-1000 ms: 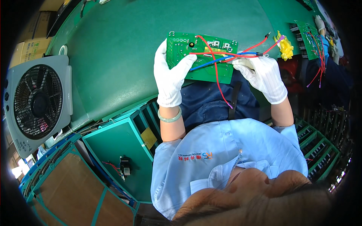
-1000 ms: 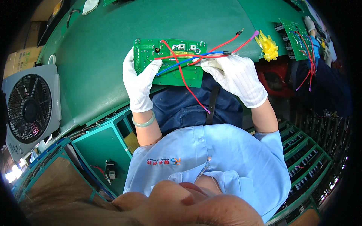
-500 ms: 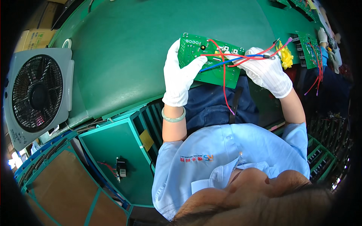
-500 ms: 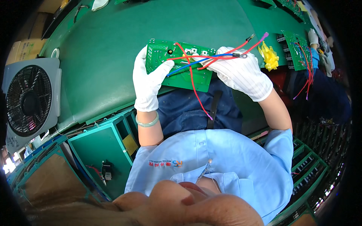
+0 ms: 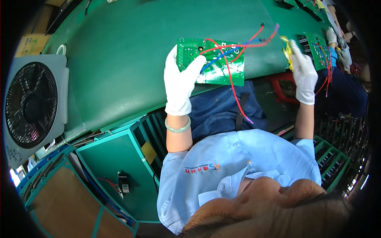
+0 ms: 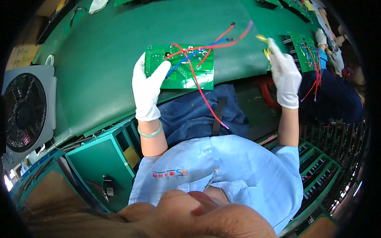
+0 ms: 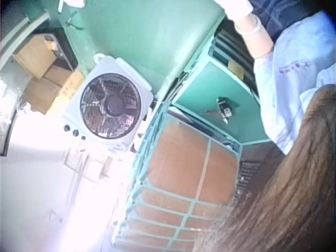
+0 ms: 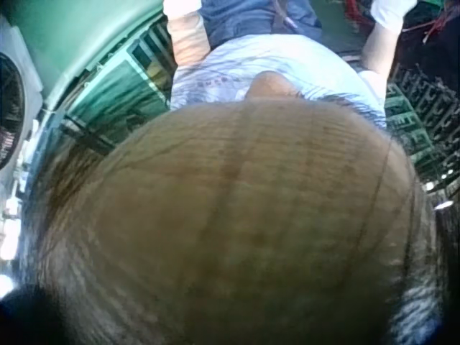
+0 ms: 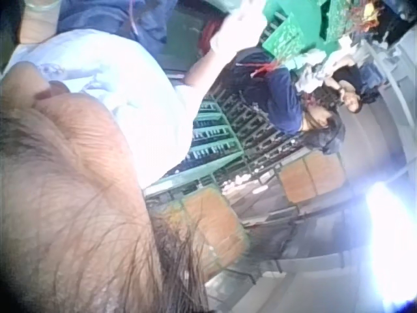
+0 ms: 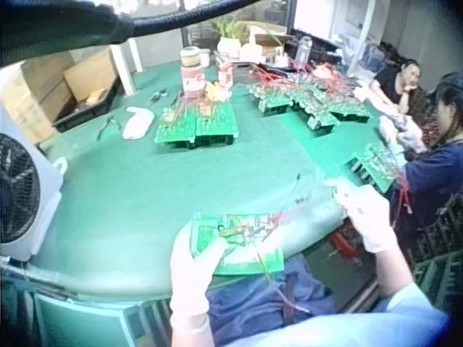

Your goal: The person assembles electronic circuit boards at a workstation. They handle green PCBs, connect red and blue wires, and use a yellow plastic tool to adjust components. The person repeatedly flips the boards to inspect both sides and ensure connections are secure.

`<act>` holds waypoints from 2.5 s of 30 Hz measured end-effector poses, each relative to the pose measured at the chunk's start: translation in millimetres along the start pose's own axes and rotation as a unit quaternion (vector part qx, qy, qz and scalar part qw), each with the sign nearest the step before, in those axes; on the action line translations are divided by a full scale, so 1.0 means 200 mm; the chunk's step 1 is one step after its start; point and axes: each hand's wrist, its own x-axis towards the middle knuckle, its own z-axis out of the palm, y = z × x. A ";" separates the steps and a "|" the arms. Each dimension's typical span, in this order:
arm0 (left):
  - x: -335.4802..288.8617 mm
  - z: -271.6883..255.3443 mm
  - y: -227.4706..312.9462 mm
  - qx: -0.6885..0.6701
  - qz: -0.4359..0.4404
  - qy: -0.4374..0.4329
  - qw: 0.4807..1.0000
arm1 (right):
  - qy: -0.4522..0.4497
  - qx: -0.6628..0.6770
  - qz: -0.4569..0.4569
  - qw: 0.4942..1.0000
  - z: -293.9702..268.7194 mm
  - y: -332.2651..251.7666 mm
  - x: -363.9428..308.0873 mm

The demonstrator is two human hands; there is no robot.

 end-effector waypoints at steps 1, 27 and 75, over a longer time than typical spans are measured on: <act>0.00 -0.01 0.01 0.013 -0.004 -0.016 1.000 | -0.020 -0.065 0.046 0.997 -0.01 0.09 -0.05; 0.02 0.00 -0.12 -0.049 0.090 -0.021 0.995 | -0.119 0.237 -0.107 0.958 0.08 -0.38 -0.04; 0.01 -0.01 -0.12 -0.078 0.112 -0.032 0.990 | -0.043 0.174 -0.294 0.939 0.20 -0.26 0.25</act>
